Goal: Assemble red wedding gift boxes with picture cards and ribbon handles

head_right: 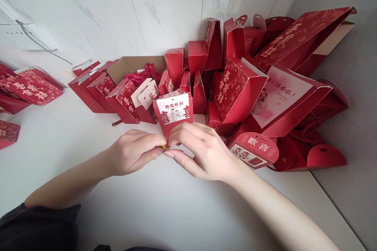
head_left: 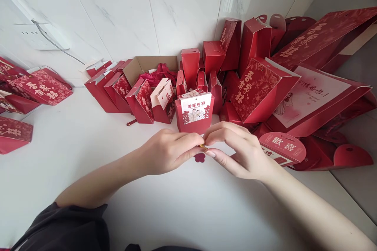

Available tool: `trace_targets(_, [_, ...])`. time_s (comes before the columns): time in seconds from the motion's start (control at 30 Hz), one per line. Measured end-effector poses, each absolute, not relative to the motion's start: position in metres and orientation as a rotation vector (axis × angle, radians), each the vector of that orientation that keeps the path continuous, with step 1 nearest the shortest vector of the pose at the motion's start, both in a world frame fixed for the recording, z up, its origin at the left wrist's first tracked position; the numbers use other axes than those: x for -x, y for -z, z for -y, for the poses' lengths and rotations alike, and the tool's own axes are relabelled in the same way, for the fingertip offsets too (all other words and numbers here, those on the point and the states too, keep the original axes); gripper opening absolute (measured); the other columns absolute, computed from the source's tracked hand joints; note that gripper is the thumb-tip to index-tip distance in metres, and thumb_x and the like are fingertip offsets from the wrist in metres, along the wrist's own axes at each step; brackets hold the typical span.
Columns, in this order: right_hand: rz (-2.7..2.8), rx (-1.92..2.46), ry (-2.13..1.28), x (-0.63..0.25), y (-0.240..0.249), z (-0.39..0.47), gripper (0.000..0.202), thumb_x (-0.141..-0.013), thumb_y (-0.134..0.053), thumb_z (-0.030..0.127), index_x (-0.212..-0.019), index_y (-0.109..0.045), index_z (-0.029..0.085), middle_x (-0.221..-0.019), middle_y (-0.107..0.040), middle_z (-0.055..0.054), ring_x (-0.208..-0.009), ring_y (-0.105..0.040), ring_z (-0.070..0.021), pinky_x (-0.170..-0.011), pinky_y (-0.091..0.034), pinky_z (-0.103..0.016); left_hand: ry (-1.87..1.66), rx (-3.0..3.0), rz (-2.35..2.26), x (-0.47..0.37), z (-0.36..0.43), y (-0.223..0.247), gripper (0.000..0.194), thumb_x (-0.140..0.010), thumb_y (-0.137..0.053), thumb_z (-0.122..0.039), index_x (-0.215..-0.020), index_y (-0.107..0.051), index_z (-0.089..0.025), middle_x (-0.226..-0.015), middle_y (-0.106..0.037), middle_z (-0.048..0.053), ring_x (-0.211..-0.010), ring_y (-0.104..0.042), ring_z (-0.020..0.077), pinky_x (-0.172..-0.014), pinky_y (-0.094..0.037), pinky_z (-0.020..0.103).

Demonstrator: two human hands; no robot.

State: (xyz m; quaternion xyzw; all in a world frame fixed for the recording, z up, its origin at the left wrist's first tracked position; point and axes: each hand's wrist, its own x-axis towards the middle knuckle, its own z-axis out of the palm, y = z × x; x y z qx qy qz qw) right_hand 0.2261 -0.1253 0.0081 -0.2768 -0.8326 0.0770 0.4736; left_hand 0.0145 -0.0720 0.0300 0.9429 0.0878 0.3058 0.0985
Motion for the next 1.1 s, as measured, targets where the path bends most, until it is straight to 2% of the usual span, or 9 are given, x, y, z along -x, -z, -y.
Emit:
trace_targets(0.17, [2.039,0.72,-0.185,-0.227,-0.005,0.124,0.005,-0.094,-0.056,0.015,-0.097,-0.057,0.02,-0.086,-0.066,-0.007,-0.078,-0.063,-0.0188,-0.066,-0.053,-0.033,-0.911,-2.879,-0.2,-0.013,0.071,-0.029,0.009,-0.099,-0.049,-0.019,-0.091,-0.054,-0.02,-0.062,-0.063,-0.006,-0.048,-0.054,0.0084,-0.047,-0.038,0.024])
trace_targets(0.33, [2.005,0.734,-0.238,-0.227,-0.008,0.123,0.017,-0.094,-0.051,0.007,-0.104,-0.06,0.018,-0.09,-0.066,-0.007,-0.08,-0.062,-0.0179,-0.068,-0.052,-0.034,-0.857,-2.799,-0.168,-0.013,0.073,-0.026,0.011,-0.1,-0.045,-0.016,-0.098,-0.055,-0.019,-0.074,-0.07,-0.003,-0.056,-0.061,0.0082,-0.052,-0.044,0.022])
trace_targets(0.5, [1.932,0.665,-0.342,-0.228,-0.012,0.125,0.027,-0.091,-0.059,0.006,-0.115,-0.064,0.016,-0.099,-0.068,-0.008,-0.09,-0.065,-0.0178,-0.076,-0.055,-0.034,-0.778,-2.514,-0.315,-0.012,0.072,-0.025,0.02,-0.101,-0.042,-0.019,-0.084,-0.054,-0.017,-0.064,-0.063,-0.003,-0.051,-0.057,0.0069,-0.049,-0.044,0.019])
trace_targets(0.7, [1.728,0.687,-0.619,-0.225,-0.006,0.121,0.013,-0.087,-0.07,0.011,-0.096,-0.072,0.02,-0.091,-0.069,-0.003,-0.083,-0.066,-0.0146,-0.075,-0.057,-0.031,-0.563,-2.174,-0.386,-0.014,0.071,-0.024,0.035,-0.103,-0.039,-0.028,-0.079,-0.058,-0.014,-0.067,-0.067,0.001,-0.052,-0.062,0.0084,-0.049,-0.05,0.019])
trace_targets(0.8, [1.668,0.71,-0.751,-0.222,-0.002,0.12,0.006,-0.091,-0.066,0.014,-0.094,-0.068,0.019,-0.096,-0.069,-0.004,-0.087,-0.067,-0.0153,-0.077,-0.057,-0.032,-0.507,-2.056,-0.38,-0.017,0.066,-0.023,0.036,-0.103,-0.04,-0.034,-0.084,-0.062,-0.013,-0.076,-0.071,0.006,-0.06,-0.067,0.011,-0.055,-0.054,0.021])
trace_targets(0.9, [1.547,0.747,-0.838,-0.221,-0.001,0.121,0.003,-0.094,-0.061,0.017,-0.096,-0.063,0.018,-0.103,-0.071,-0.006,-0.089,-0.069,-0.0163,-0.079,-0.058,-0.034,-0.413,-2.086,-0.493,-0.021,0.059,-0.018,0.029,-0.098,-0.05,-0.04,-0.097,-0.065,-0.015,-0.085,-0.072,0.005,-0.07,-0.069,0.0137,-0.063,-0.055,0.025])
trace_targets(1.03, [1.414,0.776,-0.849,-0.224,-0.003,0.12,0.005,-0.092,-0.066,0.019,-0.089,-0.062,0.018,-0.086,-0.07,-0.004,-0.078,-0.069,-0.0147,-0.073,-0.058,-0.03,0.007,-2.381,-0.725,-0.026,0.051,0.002,0.02,-0.089,-0.062,-0.036,-0.099,-0.066,-0.02,-0.099,-0.07,0.004,-0.084,-0.067,0.018,-0.07,-0.05,0.028])
trace_targets(1.1, [1.378,0.815,-0.847,-0.225,-0.004,0.118,0.007,-0.091,-0.067,0.021,-0.087,-0.062,0.018,-0.079,-0.068,-0.001,-0.072,-0.066,-0.0127,-0.067,-0.057,-0.027,0.156,-2.48,-0.782,-0.028,0.049,0.016,0.022,-0.086,-0.064,-0.031,-0.106,-0.065,-0.02,-0.11,-0.068,0.005,-0.095,-0.066,0.0218,-0.075,-0.049,0.031])
